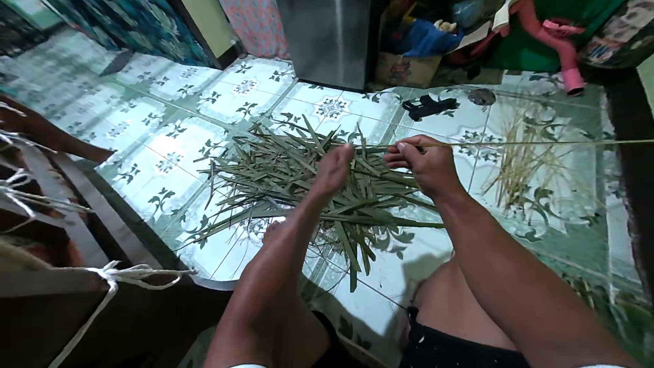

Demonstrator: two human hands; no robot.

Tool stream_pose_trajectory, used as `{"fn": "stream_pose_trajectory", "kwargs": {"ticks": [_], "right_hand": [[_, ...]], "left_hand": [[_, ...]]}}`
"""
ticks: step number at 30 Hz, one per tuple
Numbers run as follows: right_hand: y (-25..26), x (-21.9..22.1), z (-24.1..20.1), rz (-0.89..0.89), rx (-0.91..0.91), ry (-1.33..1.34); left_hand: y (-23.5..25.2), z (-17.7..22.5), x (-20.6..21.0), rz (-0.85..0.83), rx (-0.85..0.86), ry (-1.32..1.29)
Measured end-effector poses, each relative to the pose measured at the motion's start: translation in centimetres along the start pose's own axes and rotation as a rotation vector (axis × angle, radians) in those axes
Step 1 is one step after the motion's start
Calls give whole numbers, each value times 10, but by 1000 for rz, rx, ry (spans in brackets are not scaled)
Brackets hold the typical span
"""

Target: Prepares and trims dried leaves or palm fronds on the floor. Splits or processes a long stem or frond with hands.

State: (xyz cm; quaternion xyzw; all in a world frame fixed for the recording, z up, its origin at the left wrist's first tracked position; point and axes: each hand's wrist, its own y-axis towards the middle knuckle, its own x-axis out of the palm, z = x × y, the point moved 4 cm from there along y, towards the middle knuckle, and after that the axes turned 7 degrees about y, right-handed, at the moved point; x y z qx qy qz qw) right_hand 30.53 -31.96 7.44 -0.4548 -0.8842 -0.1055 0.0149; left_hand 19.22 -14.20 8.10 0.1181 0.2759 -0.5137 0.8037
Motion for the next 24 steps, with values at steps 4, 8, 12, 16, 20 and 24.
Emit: {"fn": "stream_pose_trajectory", "kwargs": {"ticks": [4,8,12,16,20,24], "right_hand": [[-3,8,-3,-48,-58,81],[-5,0,-7,-84,-128,90],[-5,1,-7,-82,-167,8],[-6,-4,-9,-120,-203,-29],[-4,-3,-5,-127,-180,-98],[-2,-1,-5,-124,-160,65]], "left_hand": [[-15,20,22,-40,147,161],[4,-12,6,3,-67,176],[-2,-3,18,-7,73,248],[6,-21,2,-54,-31,268],[12,-31,-16,36,-167,48],[4,-18,-4,-48,-206,-629]]}}
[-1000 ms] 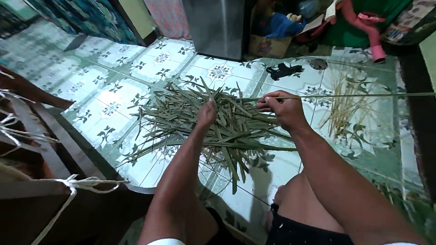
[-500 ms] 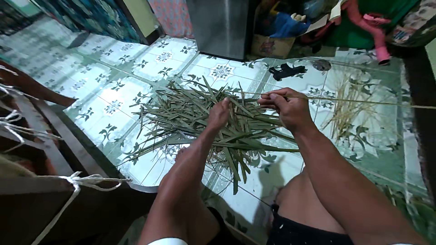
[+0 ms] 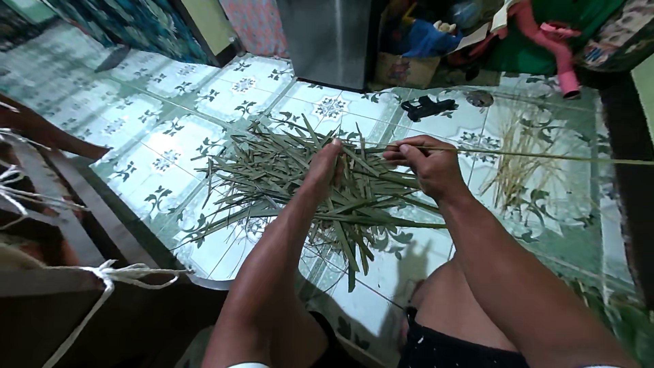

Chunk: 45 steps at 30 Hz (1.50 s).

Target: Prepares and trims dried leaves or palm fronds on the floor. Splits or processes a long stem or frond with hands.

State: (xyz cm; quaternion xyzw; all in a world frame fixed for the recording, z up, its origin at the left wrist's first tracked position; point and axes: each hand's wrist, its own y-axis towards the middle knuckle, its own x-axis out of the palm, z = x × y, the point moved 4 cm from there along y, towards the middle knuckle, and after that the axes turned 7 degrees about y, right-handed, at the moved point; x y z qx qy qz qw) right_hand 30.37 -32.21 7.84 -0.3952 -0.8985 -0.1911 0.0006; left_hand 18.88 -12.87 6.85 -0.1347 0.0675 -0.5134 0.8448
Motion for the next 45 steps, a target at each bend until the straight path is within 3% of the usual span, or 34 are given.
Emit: {"fn": "stream_pose_trajectory", "kwargs": {"ticks": [5,9,12,16,21,25,26,29,31,34,40,45], "right_hand": [[-2,11,0,-7,-5,212],[-4,18,4,26,30,315],[-4,21,4,68,14,264],[-7,23,4,131,-9,199],[-8,10,-5,121,3,208],[-6,10,-3,116,-7,177],[-7,9,-4,115,-6,163],[-4,0,-7,144,-16,148],[0,-5,-10,162,-1,143],[0,-3,-2,195,88,203],[-2,21,5,183,134,275],[-4,18,4,200,218,366]], "left_hand": [[-3,6,-3,-79,79,-234],[-8,12,5,-95,139,-243],[-13,13,18,-36,195,34],[-31,15,47,-29,410,579],[-14,0,12,160,228,558],[-26,8,37,58,326,672],[-26,7,33,42,283,662],[3,-9,-18,205,98,559],[9,-8,-31,296,62,510],[-1,2,-10,265,198,494],[-31,11,49,84,467,803],[-14,8,30,135,360,798]]}}
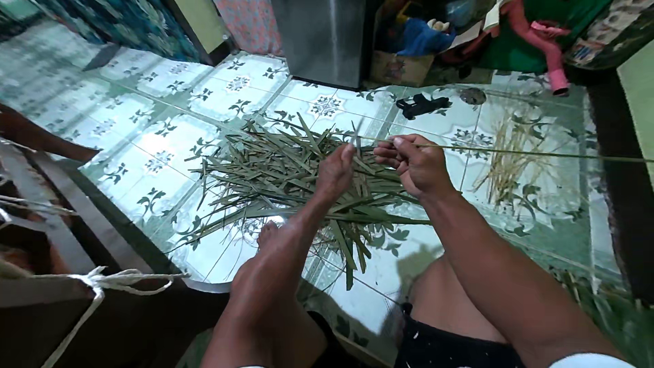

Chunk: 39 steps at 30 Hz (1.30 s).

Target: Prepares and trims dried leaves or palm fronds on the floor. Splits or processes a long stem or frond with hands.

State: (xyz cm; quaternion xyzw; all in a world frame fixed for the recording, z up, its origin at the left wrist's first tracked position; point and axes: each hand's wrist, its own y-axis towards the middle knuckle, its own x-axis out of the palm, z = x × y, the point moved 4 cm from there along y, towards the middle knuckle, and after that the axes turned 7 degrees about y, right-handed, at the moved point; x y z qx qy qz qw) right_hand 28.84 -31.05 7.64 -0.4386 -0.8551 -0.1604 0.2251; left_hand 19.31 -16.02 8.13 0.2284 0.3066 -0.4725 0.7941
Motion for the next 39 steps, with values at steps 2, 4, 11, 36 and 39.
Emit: {"fn": "stream_pose_trajectory", "kwargs": {"ticks": [2,4,11,36,39], "right_hand": [[1,-1,4,27,25,26],[2,0,6,32,26,40],[7,-13,-12,62,-46,1],[2,-3,-7,-88,-113,-63],[2,-3,-8,-115,-145,-122]], "left_hand": [[4,-6,4,17,-48,-8],[1,2,11,5,-5,25],[23,-55,-30,124,-343,-117],[3,-2,-8,-40,-42,32],[2,5,-7,-42,-32,61]]}}
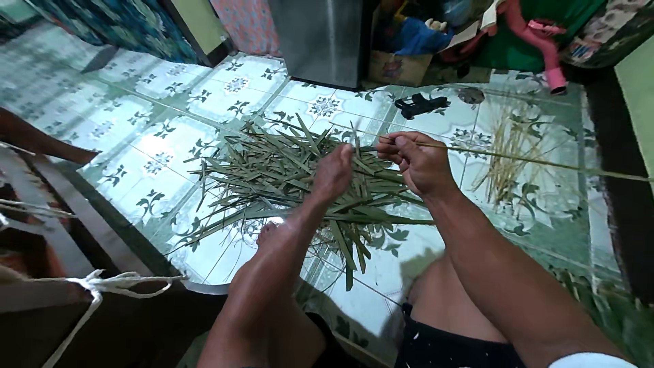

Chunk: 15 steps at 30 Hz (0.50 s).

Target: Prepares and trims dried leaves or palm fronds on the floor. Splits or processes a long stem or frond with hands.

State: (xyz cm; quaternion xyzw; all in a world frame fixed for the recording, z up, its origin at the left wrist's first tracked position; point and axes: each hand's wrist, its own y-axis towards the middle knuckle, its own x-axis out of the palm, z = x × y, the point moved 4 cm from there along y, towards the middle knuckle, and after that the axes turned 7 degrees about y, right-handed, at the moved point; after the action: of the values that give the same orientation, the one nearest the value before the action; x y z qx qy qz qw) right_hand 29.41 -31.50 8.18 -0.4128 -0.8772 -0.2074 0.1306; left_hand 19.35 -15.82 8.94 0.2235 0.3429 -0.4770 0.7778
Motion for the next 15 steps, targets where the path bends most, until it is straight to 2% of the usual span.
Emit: {"fn": "stream_pose_trajectory", "kwargs": {"ticks": [3,8,12,15], "right_hand": [[-1,0,2,-34,-6,-33],[2,-6,-4,-7,-30,-61],[1,0,-1,-10,-17,-20],[1,0,-2,-30,-12,-29]], "left_hand": [[-4,6,4,-30,102,39],[17,-34,-16,53,-130,-28],[-4,4,-1,53,98,21],[0,-3,-5,19,76,-2]]}}
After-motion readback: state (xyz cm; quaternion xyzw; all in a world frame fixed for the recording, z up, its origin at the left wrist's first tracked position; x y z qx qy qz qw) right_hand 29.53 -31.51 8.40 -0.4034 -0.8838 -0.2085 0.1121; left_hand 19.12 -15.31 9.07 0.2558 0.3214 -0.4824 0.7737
